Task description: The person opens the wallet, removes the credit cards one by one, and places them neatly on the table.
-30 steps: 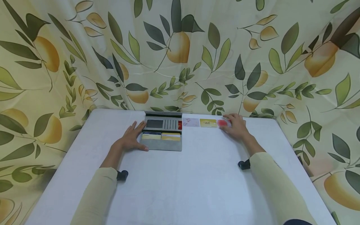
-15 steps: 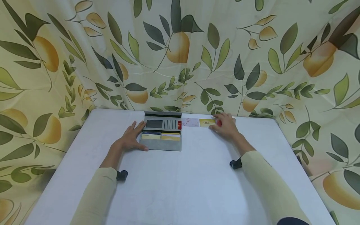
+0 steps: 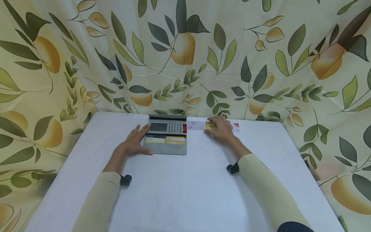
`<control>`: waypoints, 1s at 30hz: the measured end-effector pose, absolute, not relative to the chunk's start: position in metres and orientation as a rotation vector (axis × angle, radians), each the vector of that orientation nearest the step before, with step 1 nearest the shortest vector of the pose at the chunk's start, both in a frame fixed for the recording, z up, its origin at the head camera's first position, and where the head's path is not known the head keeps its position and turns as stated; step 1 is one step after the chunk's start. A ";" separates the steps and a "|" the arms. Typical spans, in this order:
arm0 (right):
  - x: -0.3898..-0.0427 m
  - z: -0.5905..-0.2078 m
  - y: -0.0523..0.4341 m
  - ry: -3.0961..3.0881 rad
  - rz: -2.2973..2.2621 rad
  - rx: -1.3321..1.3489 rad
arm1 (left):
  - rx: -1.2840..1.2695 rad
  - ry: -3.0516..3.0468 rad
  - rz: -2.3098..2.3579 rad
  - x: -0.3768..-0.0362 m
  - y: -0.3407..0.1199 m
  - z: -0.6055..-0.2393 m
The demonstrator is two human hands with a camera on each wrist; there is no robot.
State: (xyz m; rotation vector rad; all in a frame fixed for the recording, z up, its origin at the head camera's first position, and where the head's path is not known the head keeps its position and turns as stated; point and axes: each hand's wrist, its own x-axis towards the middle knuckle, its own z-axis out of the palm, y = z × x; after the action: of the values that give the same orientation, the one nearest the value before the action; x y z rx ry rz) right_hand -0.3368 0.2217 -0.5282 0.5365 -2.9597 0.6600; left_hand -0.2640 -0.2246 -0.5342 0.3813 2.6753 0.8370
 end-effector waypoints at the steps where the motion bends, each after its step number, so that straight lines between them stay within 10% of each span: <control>1: -0.336 -0.528 0.219 -2.957 0.668 0.545 | 0.380 2.675 0.838 -0.264 -0.224 -0.534; 30: -0.338 -0.530 0.144 -2.989 0.667 0.732 | 0.382 2.671 0.827 -0.264 -0.225 -0.536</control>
State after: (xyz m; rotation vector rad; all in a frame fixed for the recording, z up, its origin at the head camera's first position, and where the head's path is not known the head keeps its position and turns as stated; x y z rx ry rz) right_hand -0.3383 0.1437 -0.5296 0.7323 -2.9895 0.6671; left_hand -0.2644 -0.2247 -0.5363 0.3821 2.6713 0.8274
